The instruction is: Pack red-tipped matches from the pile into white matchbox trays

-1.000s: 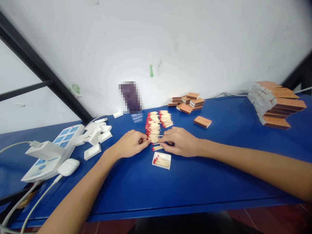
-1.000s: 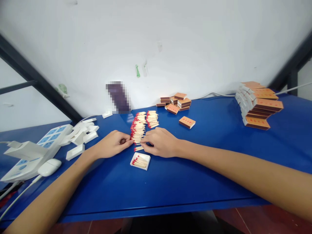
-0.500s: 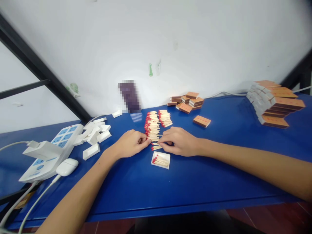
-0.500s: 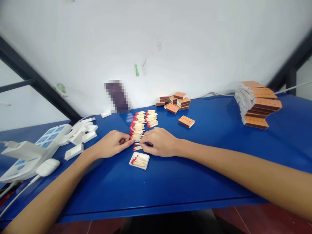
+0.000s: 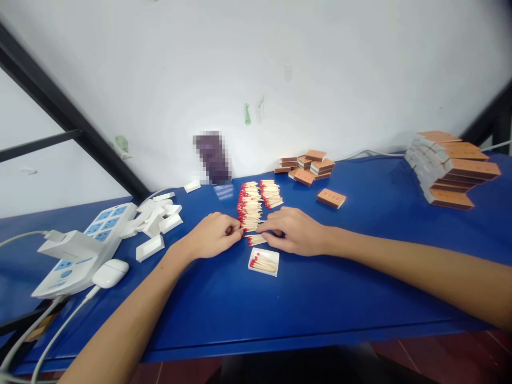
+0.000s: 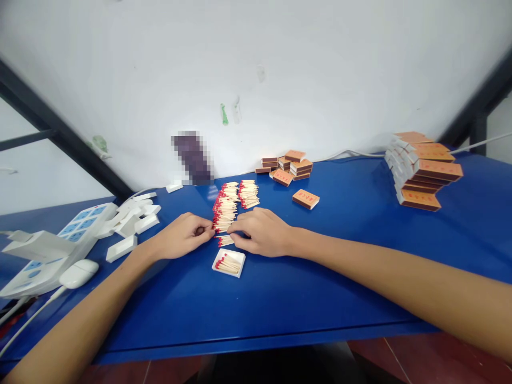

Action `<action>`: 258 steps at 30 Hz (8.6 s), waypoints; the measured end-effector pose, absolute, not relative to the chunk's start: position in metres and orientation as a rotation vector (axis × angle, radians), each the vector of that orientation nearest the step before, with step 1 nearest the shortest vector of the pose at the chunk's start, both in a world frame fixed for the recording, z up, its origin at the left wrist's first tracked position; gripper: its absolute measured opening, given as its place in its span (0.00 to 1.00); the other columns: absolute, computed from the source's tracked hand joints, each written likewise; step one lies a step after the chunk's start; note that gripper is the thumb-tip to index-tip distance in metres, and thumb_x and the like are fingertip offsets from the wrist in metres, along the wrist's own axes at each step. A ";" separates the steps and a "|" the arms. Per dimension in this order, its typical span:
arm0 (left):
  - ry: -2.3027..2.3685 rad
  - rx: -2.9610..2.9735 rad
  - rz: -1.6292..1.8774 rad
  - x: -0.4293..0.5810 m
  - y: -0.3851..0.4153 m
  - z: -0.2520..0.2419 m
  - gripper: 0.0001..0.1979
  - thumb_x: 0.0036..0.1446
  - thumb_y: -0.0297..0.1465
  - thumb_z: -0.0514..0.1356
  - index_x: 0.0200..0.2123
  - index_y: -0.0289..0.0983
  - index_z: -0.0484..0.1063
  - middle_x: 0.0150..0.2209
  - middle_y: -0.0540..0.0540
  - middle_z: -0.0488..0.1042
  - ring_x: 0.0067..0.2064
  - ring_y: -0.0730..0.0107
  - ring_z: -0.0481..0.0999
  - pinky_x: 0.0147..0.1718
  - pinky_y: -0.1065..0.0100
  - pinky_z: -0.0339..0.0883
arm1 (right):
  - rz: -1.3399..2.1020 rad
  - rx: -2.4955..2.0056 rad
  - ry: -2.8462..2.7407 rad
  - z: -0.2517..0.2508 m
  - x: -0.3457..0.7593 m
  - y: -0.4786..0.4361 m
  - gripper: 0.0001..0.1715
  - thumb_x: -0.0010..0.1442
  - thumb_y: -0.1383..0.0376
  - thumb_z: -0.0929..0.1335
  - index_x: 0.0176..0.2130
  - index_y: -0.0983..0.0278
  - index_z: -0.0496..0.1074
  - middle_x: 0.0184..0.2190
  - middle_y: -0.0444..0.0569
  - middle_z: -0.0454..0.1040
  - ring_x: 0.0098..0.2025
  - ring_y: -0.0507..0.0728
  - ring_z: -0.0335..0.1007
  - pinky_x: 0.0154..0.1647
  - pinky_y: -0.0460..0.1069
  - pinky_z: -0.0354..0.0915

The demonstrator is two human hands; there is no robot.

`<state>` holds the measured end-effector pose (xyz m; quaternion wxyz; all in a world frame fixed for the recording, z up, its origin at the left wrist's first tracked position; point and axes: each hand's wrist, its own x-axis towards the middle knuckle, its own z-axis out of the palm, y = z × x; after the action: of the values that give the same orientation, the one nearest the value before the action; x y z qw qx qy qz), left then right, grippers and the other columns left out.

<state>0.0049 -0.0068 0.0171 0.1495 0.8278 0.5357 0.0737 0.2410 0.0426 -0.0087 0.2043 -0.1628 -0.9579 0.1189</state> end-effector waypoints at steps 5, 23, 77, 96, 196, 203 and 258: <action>1.525 2.370 0.218 0.002 -0.007 0.016 0.17 0.60 0.35 0.55 0.20 0.37 0.58 0.18 0.54 0.61 0.22 0.75 0.57 0.25 0.70 0.49 | 0.297 -0.488 -2.703 -0.008 0.241 0.042 0.16 0.66 0.64 0.63 0.44 0.64 0.79 0.29 0.47 0.75 0.30 0.53 0.65 0.33 0.48 0.54; 1.548 2.424 0.162 0.004 -0.005 0.015 0.22 0.66 0.39 0.51 0.21 0.36 0.60 0.19 0.53 0.64 0.22 0.75 0.59 0.25 0.69 0.48 | 0.296 -0.486 -2.695 -0.010 0.242 0.043 0.17 0.67 0.63 0.63 0.48 0.63 0.78 0.31 0.47 0.76 0.30 0.53 0.67 0.34 0.48 0.54; 1.555 2.424 0.170 0.006 -0.005 0.014 0.23 0.66 0.42 0.51 0.20 0.36 0.58 0.17 0.54 0.59 0.21 0.75 0.56 0.24 0.70 0.47 | 0.333 -0.581 -2.617 -0.010 0.240 0.042 0.12 0.62 0.66 0.64 0.36 0.65 0.78 0.24 0.44 0.74 0.27 0.51 0.64 0.33 0.48 0.53; 1.372 2.403 0.434 0.011 -0.012 0.016 0.07 0.60 0.32 0.58 0.35 0.37 0.76 0.18 0.57 0.57 0.20 0.78 0.57 0.23 0.73 0.52 | 0.328 -0.532 -2.638 -0.008 0.240 0.042 0.12 0.62 0.67 0.63 0.31 0.65 0.74 0.23 0.43 0.72 0.26 0.50 0.62 0.32 0.48 0.51; 1.429 2.516 0.330 0.018 -0.014 0.012 0.08 0.62 0.36 0.57 0.37 0.38 0.73 0.19 0.57 0.60 0.20 0.76 0.61 0.24 0.72 0.52 | 0.386 -0.624 -2.664 -0.013 0.239 0.047 0.10 0.63 0.60 0.66 0.36 0.63 0.75 0.21 0.41 0.70 0.24 0.50 0.60 0.32 0.47 0.49; 1.436 2.552 0.293 0.022 -0.014 0.014 0.06 0.62 0.32 0.56 0.37 0.37 0.72 0.19 0.57 0.60 0.20 0.76 0.59 0.24 0.72 0.50 | 0.416 -0.643 -2.670 -0.013 0.239 0.047 0.10 0.62 0.60 0.67 0.36 0.63 0.75 0.21 0.41 0.71 0.24 0.50 0.61 0.33 0.47 0.50; 1.180 2.447 0.090 0.033 -0.036 0.042 0.11 0.64 0.35 0.55 0.30 0.38 0.69 0.20 0.55 0.62 0.24 0.74 0.61 0.26 0.71 0.53 | 1.063 -0.710 -2.831 0.047 0.245 0.018 0.08 0.56 0.66 0.69 0.28 0.66 0.76 0.15 0.38 0.64 0.18 0.48 0.58 0.20 0.44 0.53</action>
<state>0.0327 -0.0364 0.0418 0.2104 0.8801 0.4243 0.0322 0.2446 0.0184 0.0466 0.0178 -0.2285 -0.9113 0.3422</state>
